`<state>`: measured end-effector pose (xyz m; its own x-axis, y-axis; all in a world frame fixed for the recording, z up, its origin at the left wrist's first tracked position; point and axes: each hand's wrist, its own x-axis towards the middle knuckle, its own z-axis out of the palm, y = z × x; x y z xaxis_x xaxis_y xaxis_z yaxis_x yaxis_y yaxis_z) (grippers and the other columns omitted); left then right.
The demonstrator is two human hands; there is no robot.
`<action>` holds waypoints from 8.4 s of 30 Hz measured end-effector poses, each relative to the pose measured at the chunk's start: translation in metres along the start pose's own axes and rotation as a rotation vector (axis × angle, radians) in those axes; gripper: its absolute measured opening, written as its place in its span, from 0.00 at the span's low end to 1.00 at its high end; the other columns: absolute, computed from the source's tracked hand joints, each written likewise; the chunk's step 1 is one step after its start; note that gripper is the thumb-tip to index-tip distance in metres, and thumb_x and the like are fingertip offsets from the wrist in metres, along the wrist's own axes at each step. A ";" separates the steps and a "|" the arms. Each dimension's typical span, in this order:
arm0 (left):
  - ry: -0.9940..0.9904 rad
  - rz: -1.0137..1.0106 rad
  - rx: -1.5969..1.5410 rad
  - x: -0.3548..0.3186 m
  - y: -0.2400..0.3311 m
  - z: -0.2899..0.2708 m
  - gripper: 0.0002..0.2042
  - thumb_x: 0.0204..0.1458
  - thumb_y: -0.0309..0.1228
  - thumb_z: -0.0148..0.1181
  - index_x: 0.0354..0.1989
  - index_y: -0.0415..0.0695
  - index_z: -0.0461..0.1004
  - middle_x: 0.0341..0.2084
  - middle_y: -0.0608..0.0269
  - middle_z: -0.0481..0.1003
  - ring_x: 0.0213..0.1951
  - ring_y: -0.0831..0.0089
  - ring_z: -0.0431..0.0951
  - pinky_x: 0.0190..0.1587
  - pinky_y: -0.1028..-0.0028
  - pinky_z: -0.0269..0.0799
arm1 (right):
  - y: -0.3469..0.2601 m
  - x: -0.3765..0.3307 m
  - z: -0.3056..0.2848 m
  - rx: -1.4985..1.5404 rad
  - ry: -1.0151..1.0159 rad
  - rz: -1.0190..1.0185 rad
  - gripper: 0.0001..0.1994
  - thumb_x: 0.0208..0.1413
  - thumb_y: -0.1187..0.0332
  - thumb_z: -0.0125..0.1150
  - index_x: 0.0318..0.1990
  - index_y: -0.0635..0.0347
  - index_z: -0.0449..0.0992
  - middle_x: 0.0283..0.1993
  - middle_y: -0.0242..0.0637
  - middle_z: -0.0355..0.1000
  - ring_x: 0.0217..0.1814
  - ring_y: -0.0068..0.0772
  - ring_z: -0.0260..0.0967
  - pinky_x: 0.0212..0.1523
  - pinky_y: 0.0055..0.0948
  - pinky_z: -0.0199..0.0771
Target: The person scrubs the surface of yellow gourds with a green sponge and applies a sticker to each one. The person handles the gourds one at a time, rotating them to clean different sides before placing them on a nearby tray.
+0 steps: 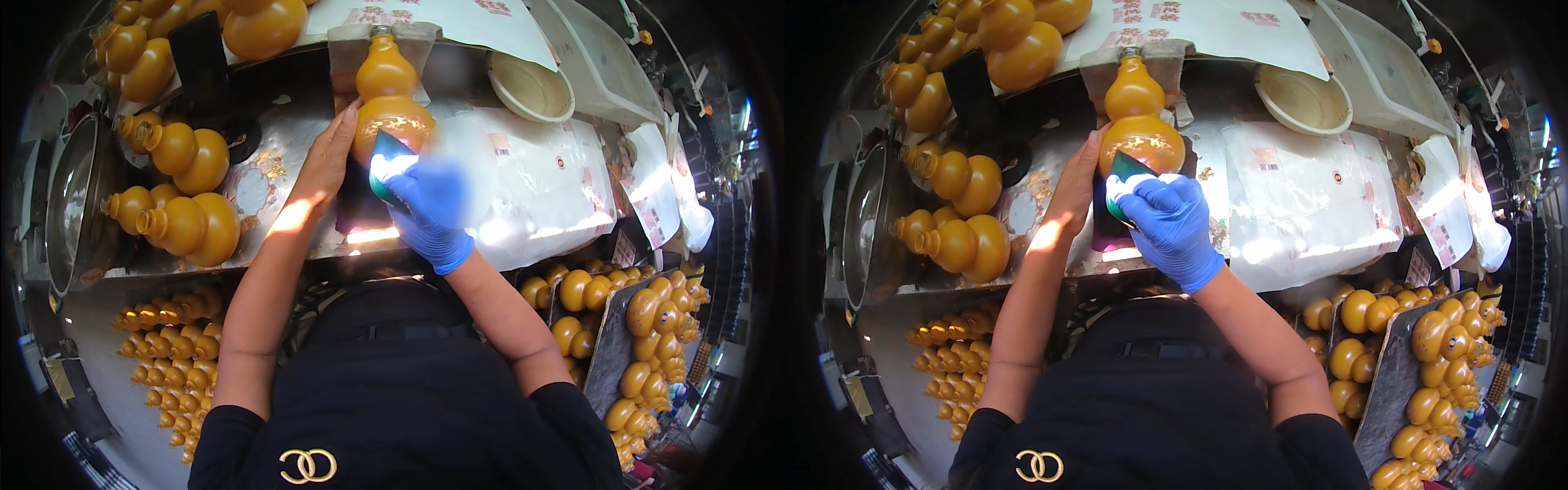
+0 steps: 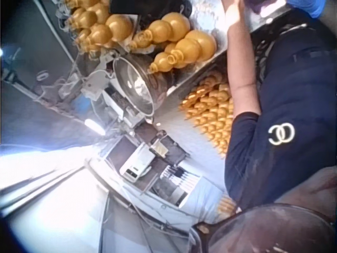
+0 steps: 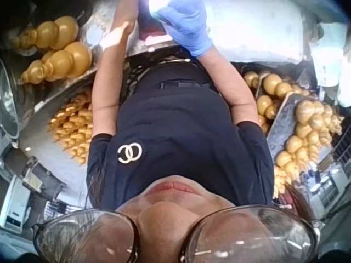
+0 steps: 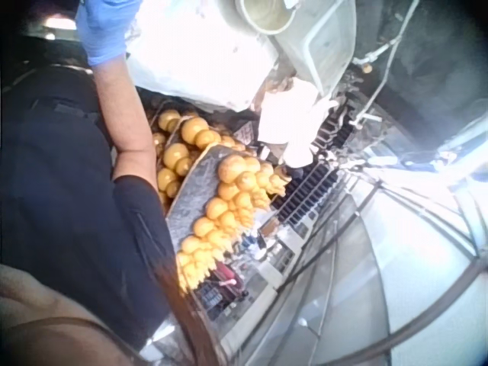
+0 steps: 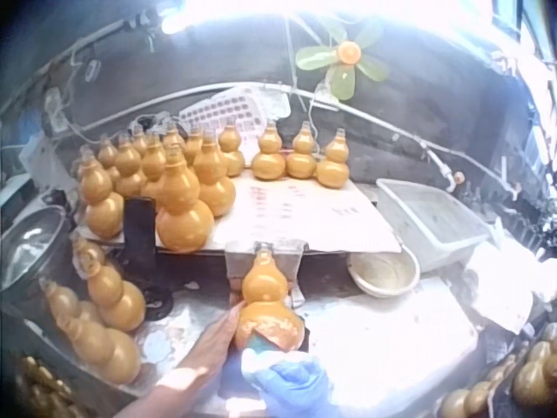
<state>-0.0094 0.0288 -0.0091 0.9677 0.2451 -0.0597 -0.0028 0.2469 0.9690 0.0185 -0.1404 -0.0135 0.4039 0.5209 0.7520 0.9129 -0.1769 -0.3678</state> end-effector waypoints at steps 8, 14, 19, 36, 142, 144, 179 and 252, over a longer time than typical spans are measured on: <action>-0.006 -0.011 -0.087 0.000 -0.003 -0.004 0.30 0.65 0.48 0.39 0.65 0.34 0.56 0.60 0.53 0.64 0.62 0.70 0.62 0.63 0.74 0.55 | -0.019 0.011 0.005 -0.081 -0.215 -0.092 0.18 0.38 0.72 0.61 0.42 0.50 0.77 0.37 0.27 0.68 0.34 0.32 0.66 0.30 0.31 0.65; -0.014 -0.009 -0.112 -0.004 0.005 -0.003 0.27 0.65 0.46 0.38 0.65 0.36 0.57 0.59 0.54 0.65 0.60 0.70 0.65 0.63 0.73 0.56 | -0.026 0.048 -0.024 0.141 -0.333 0.098 0.12 0.46 0.71 0.63 0.41 0.55 0.76 0.39 0.36 0.72 0.38 0.40 0.71 0.37 0.35 0.69; 0.005 0.039 -0.071 -0.002 -0.006 -0.005 0.28 0.65 0.46 0.38 0.65 0.35 0.56 0.63 0.54 0.60 0.66 0.69 0.55 0.67 0.73 0.44 | 0.026 0.095 -0.039 0.479 -0.426 0.534 0.15 0.52 0.69 0.62 0.47 0.63 0.72 0.43 0.45 0.72 0.45 0.39 0.73 0.48 0.31 0.71; 0.072 0.105 0.050 -0.005 0.005 0.011 0.32 0.63 0.52 0.40 0.65 0.36 0.54 0.60 0.52 0.62 0.64 0.68 0.57 0.66 0.73 0.46 | 0.051 0.111 -0.050 0.706 -0.340 0.553 0.17 0.55 0.65 0.63 0.49 0.65 0.70 0.43 0.38 0.73 0.46 0.26 0.70 0.50 0.25 0.70; 0.089 0.084 0.101 0.022 0.087 0.031 0.08 0.53 0.30 0.63 0.36 0.39 0.76 0.27 0.70 0.73 0.32 0.85 0.69 0.38 0.83 0.65 | 0.025 0.109 -0.068 1.165 -0.307 1.035 0.21 0.62 0.59 0.54 0.60 0.57 0.68 0.21 0.25 0.66 0.20 0.11 0.57 0.21 0.14 0.58; 0.071 0.131 0.193 0.020 0.085 0.028 0.06 0.52 0.29 0.62 0.34 0.38 0.76 0.28 0.70 0.72 0.31 0.84 0.68 0.37 0.82 0.64 | 0.032 0.110 -0.066 1.103 -0.247 1.037 0.19 0.60 0.61 0.56 0.56 0.58 0.71 0.21 0.25 0.66 0.20 0.12 0.58 0.21 0.14 0.58; 0.135 0.014 -0.219 0.049 0.038 0.006 0.23 0.54 0.31 0.62 0.55 0.38 0.62 0.49 0.58 0.69 0.51 0.73 0.70 0.55 0.75 0.67 | 0.102 0.152 -0.037 0.475 -0.529 0.844 0.26 0.51 0.49 0.63 0.37 0.71 0.75 0.29 0.41 0.74 0.28 0.24 0.71 0.31 0.24 0.73; 0.023 -0.028 -0.217 0.050 0.034 0.006 0.24 0.58 0.35 0.57 0.59 0.36 0.60 0.49 0.56 0.70 0.50 0.74 0.72 0.52 0.77 0.69 | 0.101 0.107 -0.003 0.649 -0.596 0.847 0.34 0.51 0.40 0.60 0.46 0.70 0.74 0.32 0.37 0.71 0.33 0.24 0.66 0.36 0.24 0.69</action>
<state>0.0408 0.0437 0.0227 0.9620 0.2564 -0.0935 -0.0329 0.4492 0.8928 0.1538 -0.1052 0.0321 0.6109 0.7747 -0.1632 0.1066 -0.2847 -0.9527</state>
